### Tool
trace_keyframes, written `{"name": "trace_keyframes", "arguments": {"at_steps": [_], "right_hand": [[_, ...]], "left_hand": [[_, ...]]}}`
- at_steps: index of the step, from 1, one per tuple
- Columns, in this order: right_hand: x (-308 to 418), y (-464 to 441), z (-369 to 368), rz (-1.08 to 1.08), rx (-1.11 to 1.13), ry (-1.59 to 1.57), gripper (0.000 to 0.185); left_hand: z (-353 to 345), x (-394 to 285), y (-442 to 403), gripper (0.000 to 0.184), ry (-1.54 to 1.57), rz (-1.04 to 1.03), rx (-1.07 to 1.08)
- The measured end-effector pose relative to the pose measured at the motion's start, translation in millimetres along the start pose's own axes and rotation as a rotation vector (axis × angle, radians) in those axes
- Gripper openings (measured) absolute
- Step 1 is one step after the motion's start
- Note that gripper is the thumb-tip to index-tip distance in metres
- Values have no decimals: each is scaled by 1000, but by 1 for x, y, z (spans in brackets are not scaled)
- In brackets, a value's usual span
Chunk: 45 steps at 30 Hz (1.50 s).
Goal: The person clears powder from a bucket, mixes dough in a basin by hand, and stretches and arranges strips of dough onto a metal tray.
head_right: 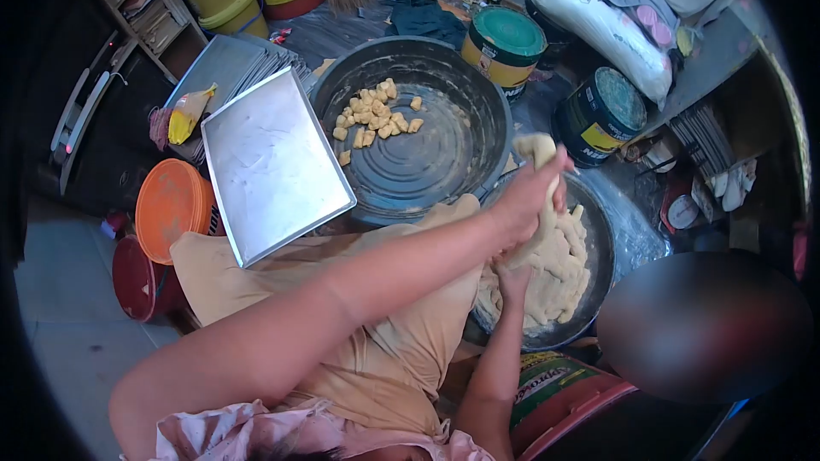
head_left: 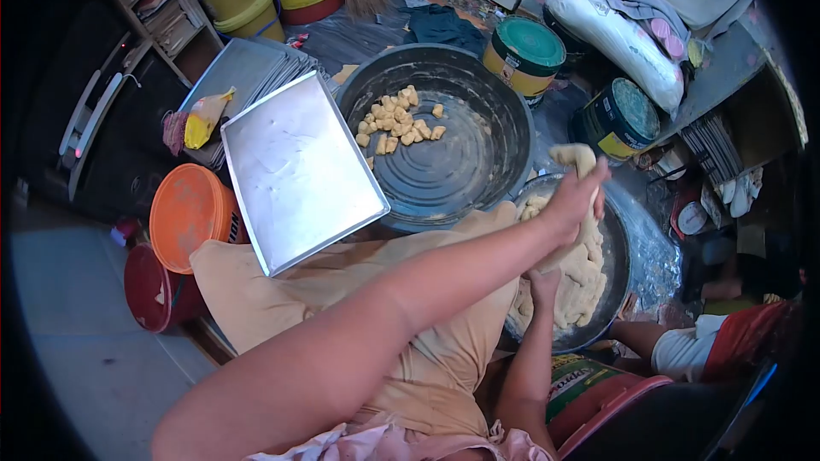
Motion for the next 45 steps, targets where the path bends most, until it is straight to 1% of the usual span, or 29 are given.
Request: {"name": "trace_keyframes", "arguments": {"at_steps": [1, 4, 5, 7, 8, 9, 10, 13, 14, 16, 18, 19, 20, 22, 23, 24, 25, 27, 28, 29, 30, 32, 33, 35, 38, 39, 42, 43, 45], "right_hand": [[-21, -3, -4, 28, -1, 11, 41], [-46, -21, -11, 213, -27, 269, 29], [-47, -28, -12, 217, -47, 271, 25], [-85, -62, 2, 114, -49, 381, 21], [-95, -76, 5, 61, -49, 436, 20], [-64, -85, 2, 21, -67, 160, 20], [-2, -89, -3, -20, -80, -116, 20], [125, -110, -28, 172, 27, -240, 29], [167, -111, -41, 224, 87, -273, 34], [262, -93, -84, 279, 263, -405, 36], [317, -76, -132, 331, 445, -361, 38], [334, -64, -158, 321, 581, -294, 39], [347, -51, -184, 311, 715, -222, 40], [374, -16, -235, 434, 969, -165, 41], [382, 2, -259, 585, 1052, -136, 42], [384, 22, -282, 737, 1131, -106, 43], [371, 38, -305, 645, 1225, -88, 43], [331, 78, -350, 448, 1385, 2, 44], [302, 95, -373, 342, 1455, 79, 45], [271, 106, -389, 346, 1505, 104, 45], [246, 111, -400, 352, 1554, 131, 46], [238, 114, -410, 392, 1598, 109, 47], [238, 113, -414, 413, 1622, 96, 47], [256, 105, -417, 353, 1618, 49, 48], [260, 97, -425, 275, 1608, -6, 47], [261, 94, -428, 276, 1597, -19, 47], [266, 89, -435, 248, 1576, -35, 47], [269, 91, -438, 232, 1575, -43, 47], [279, 99, -441, 260, 1610, -137, 46]], "left_hand": [[-7, -24, 4, 40, 37, -32, 14], [-14, -101, 25, 42, 55, -168, 0], [-13, -126, 37, 43, 64, -193, -20], [7, -178, 60, 42, 18, -288, -90], [20, -200, 70, 41, 57, -285, -99], [38, -224, 84, 40, -41, -309, -181], [58, -247, 94, 38, -95, -286, -218], [132, -301, 132, 34, -341, -150, -257], [153, -315, 152, 33, -390, -150, -275], [207, -339, 192, 32, -499, -126, -460], [257, -358, 231, 27, -570, -116, -621], [276, -368, 249, 31, -657, -131, -694], [297, -379, 266, 33, -802, -116, -840], [338, -404, 296, 37, -1084, -80, -1136], [357, -414, 304, 38, -1223, -104, -1157], [379, -423, 311, 39, -1364, -127, -1176], [395, -429, 317, 41, -1505, -145, -1194], [437, -423, 332, 40, -1700, 191, -1334], [520, -410, 349, 44, -1635, 264, -1467], [540, -393, 360, 47, -1470, 373, -1517], [537, -381, 367, 49, -1423, 323, -1557], [526, -370, 383, 54, -1326, 221, -1635], [519, -373, 383, 55, -1303, 216, -1645], [503, -375, 381, 59, -1253, 216, -1669], [498, -383, 373, 60, -1357, 290, -1625], [504, -387, 369, 51, -1417, 284, -1637], [520, -410, 378, 45, -1358, 177, -1693], [519, -419, 386, 39, -1319, 87, -1760], [513, -434, 401, 37, -1301, 4, -1834]]}}
Point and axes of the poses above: each hand's wrist, its own y-axis away from the middle knuckle, its own z-axis out of the back of the hand, x = y × z, the point moved 8 cm from there along -y, towards the middle knuckle, and after that the axes turned 12 degrees about z, right-handed, at the moved point
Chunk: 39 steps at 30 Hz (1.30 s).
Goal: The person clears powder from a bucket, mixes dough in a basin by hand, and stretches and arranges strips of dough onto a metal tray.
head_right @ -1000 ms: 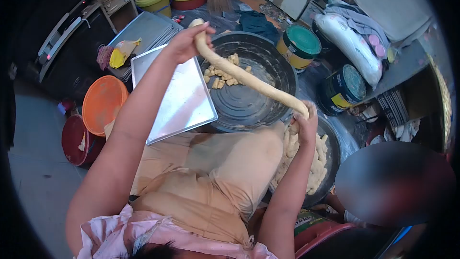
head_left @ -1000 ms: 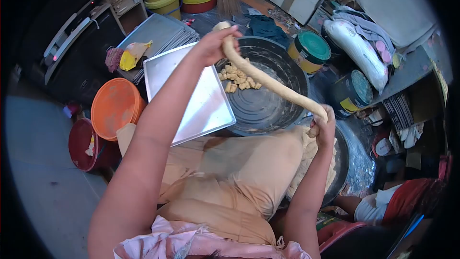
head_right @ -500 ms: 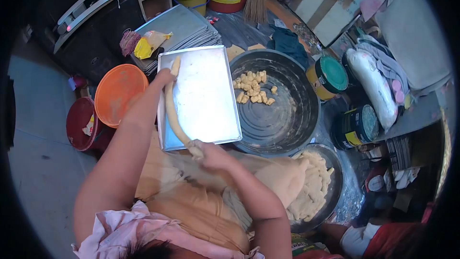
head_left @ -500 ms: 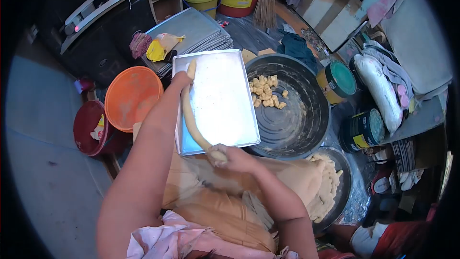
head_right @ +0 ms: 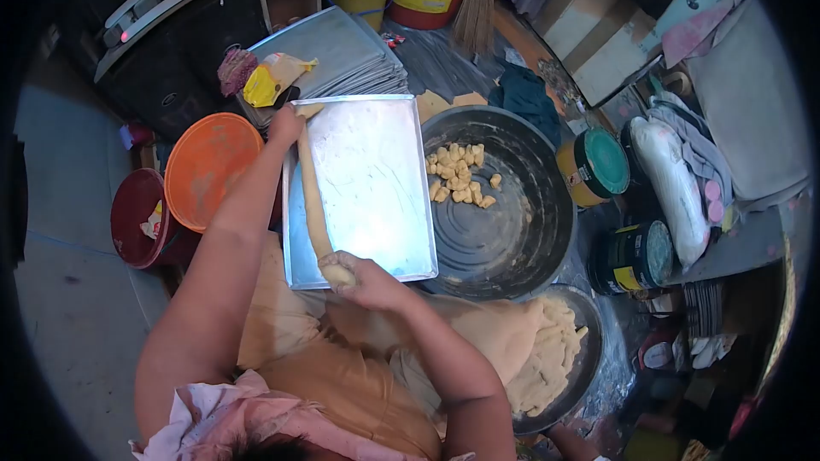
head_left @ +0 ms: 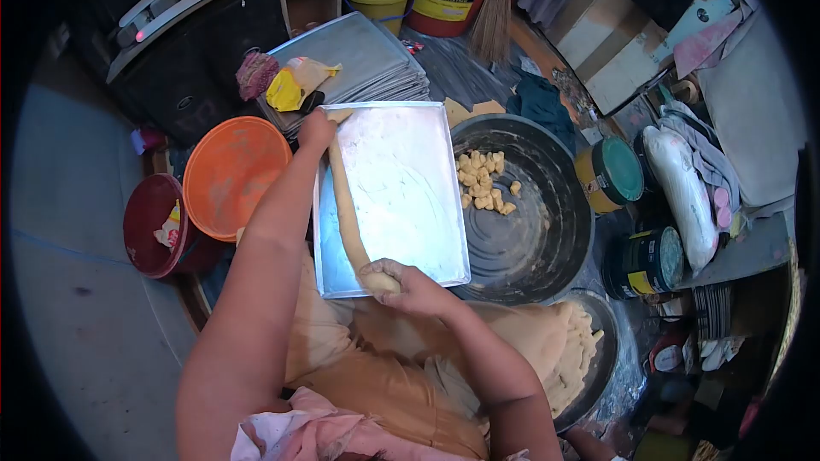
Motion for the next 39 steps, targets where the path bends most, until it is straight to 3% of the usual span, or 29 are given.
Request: {"name": "trace_keyframes", "arguments": {"at_steps": [2, 5, 8, 11, 12, 15, 18, 21, 24, 26, 28, 29, 34, 37, 39], "right_hand": [[10, -4, -6, 55, 48, 6, 45], [8, -5, -16, -49, 152, -52, 46], [-8, -8, -18, -65, 200, 52, 50], [-13, -11, -20, -91, 226, 62, 52], [-11, -13, -20, -68, 224, 46, 53], [-7, -12, -21, -7, 233, 17, 54], [-9, -13, -28, 57, 264, 33, 58], [-2, -16, -39, 117, 302, 44, 64], [7, -20, -48, 172, 314, 66, 68], [6, -22, -53, 213, 325, 149, 70], [9, -22, -54, 178, 353, 109, 70], [10, -22, -53, 162, 369, 93, 70], [-1, -27, -53, 20, 361, 142, 80], [6, -33, -59, 88, 347, 185, 80], [6, -35, -62, 79, 369, 219, 77]], "left_hand": [[14, 1, -3, 35, 9, -11, -50], [5, 8, -6, 34, -154, 8, 5], [10, -18, 21, 29, -245, -325, -188], [-23, -13, 9, 28, -432, -434, -69], [-26, -6, 0, 29, -416, -288, -48], [-26, 2, -9, 32, -323, -282, -108], [-23, 3, -11, 37, -336, -346, -31], [-4, 3, 17, 46, -155, -337, -113], [0, 13, 62, 53, -108, -245, 122], [1, 16, 117, 52, -58, -506, 315], [-1, 30, 170, 51, -159, -590, 473], [-6, 41, 190, 50, -292, -676, 500], [3, 62, 208, 49, -260, -628, 410], [12, 52, 227, 50, -35, -586, 433], [3, 56, 244, 35, -160, -652, 463]]}}
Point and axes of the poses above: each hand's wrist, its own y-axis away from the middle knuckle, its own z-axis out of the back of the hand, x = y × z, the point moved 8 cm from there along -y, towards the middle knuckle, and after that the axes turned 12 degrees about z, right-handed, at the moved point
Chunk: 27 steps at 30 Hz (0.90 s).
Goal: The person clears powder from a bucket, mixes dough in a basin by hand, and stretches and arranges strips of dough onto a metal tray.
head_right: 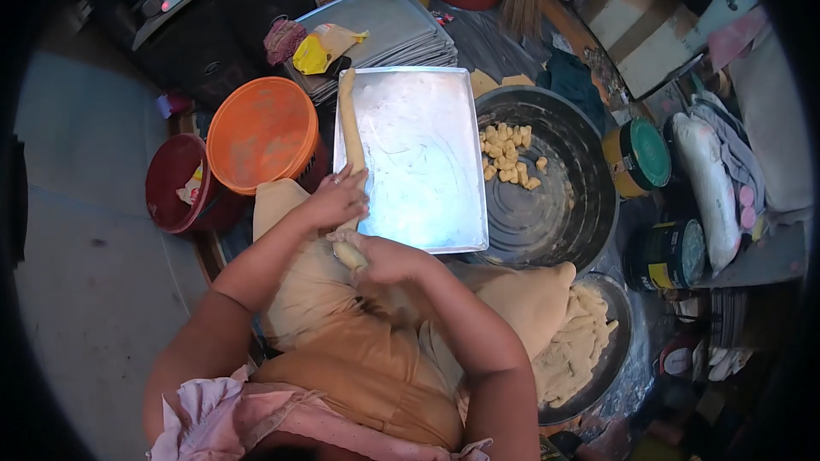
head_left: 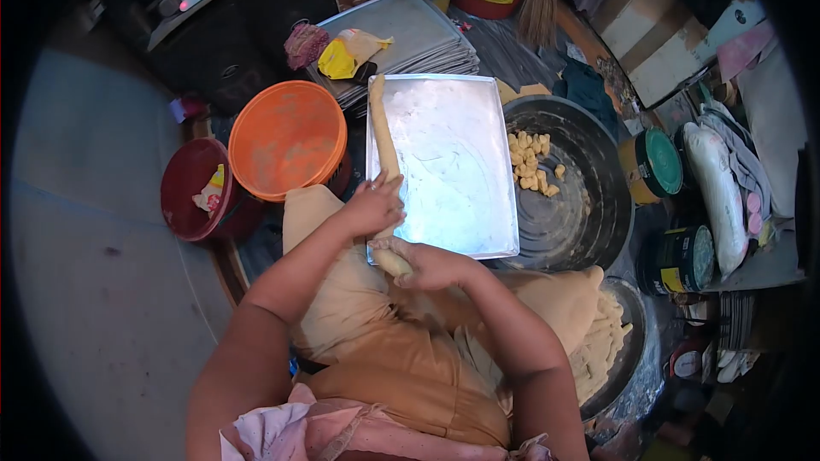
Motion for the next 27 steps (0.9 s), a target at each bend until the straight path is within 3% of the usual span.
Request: {"name": "trace_keyframes", "arguments": {"at_steps": [2, 3, 5, 9, 12, 13, 15, 16, 18, 21, 24, 27], "right_hand": [[-3, -1, 3, -81, 33, 22, 76], [-6, 3, 8, -154, 53, 30, 75], [-21, 11, 18, -299, 39, 44, 64], [-56, 6, 35, -141, -4, 251, 43], [-77, 5, 56, -212, -350, 187, 55], [-68, 10, 68, -188, -566, 198, 61], [-92, 11, 69, -183, -844, -80, 63], [-106, 12, 68, -176, -978, -222, 64], [-118, 4, 61, -214, -880, -80, 60], [-115, -8, 47, -263, -640, 42, 55], [-122, -14, 27, -240, -594, -195, 53], [-114, -11, 28, -241, -598, -138, 57]], "left_hand": [[-6, -4, 11, 25, -162, 17, 112], [-7, -3, 13, 13, -147, 9, 63], [-10, 5, 15, 13, 14, 37, 31], [-15, 9, 26, 12, 145, 68, 6], [-26, 5, 35, 18, 77, 4, 24], [-27, 4, 36, 20, 108, -28, 51], [-25, 4, 37, 23, 168, -93, 105], [-16, 12, 34, 25, 290, -41, -6], [-1, 30, 31, 29, 533, 65, -227], [1, 56, 24, 34, 641, 352, -363], [-14, 60, 18, 36, 689, 438, -221], [-20, 59, 21, 46, 823, 567, -60]]}}
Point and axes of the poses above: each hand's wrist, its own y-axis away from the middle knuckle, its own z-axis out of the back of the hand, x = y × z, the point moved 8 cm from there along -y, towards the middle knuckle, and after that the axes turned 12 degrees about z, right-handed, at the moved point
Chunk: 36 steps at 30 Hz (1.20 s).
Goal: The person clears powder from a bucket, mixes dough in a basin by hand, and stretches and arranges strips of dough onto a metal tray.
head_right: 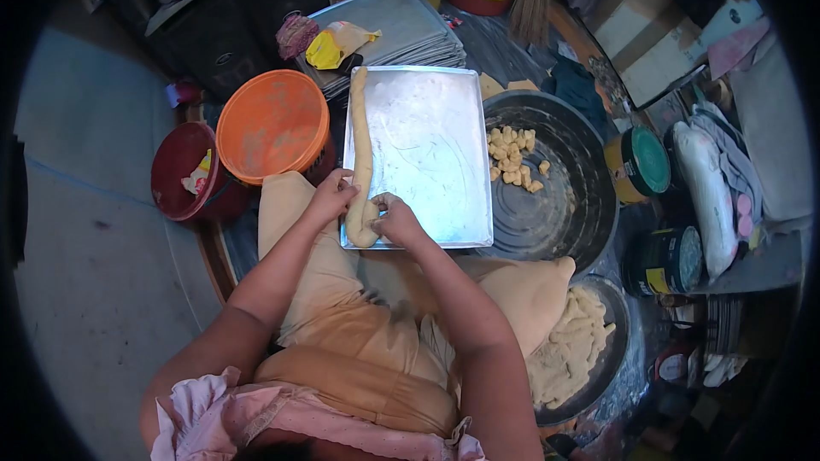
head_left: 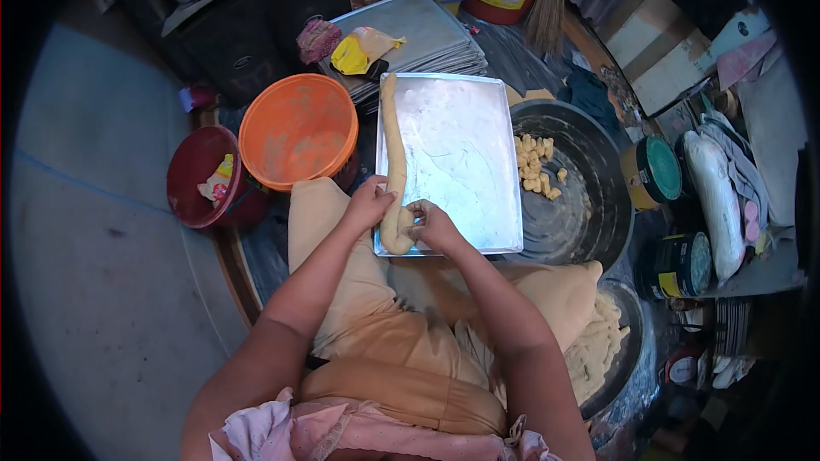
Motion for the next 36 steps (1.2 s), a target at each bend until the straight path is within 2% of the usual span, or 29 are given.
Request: {"name": "trace_keyframes", "arguments": {"at_steps": [3, 4, 7, 9, 12, 15, 19, 21, 24, 28, 31, 33, 35, 36], "right_hand": [[6, -2, 3, 40, 22, 174, 62], [7, -2, 3, 58, 32, 261, 64], [8, -3, 4, 153, -119, 161, 66], [7, -5, 2, 125, -44, 195, 66], [7, -4, 1, 98, 20, 206, 66], [3, -7, 3, 102, 11, 184, 65], [-7, -9, 1, 48, 41, 83, 63], [3, -5, 0, 21, 87, -1, 62], [0, -5, -1, 42, 147, -212, 63], [-7, 3, 2, 75, 127, -445, 67], [4, 10, 11, 78, 122, -381, 72], [13, 12, 17, 116, 127, -224, 69], [56, 31, 54, 227, 4, 298, 59], [64, 34, 73, 313, -117, 365, 54]], "left_hand": [[4, -16, -8, 57, -204, -358, -294], [5, -20, -13, 60, -212, -366, -333], [3, -49, -26, 63, -296, -354, -440], [-2, -68, -23, 61, -431, -295, -495], [-20, -46, -61, 65, -511, -173, -362], [-25, -40, -76, 61, -602, -205, -357], [-26, -51, -57, 50, -574, -251, -412], [-26, -56, -43, 47, -485, -286, -468], [-39, -40, -45, 50, -743, -339, -404], [-35, -47, -32, 49, -578, -436, -429], [-50, -44, -22, 48, -901, -456, -298], [-53, -42, -24, 46, -1094, -367, -301], [-59, -50, -27, 45, -1043, -482, -374], [-77, -75, -12, 44, -904, -580, -335]]}}
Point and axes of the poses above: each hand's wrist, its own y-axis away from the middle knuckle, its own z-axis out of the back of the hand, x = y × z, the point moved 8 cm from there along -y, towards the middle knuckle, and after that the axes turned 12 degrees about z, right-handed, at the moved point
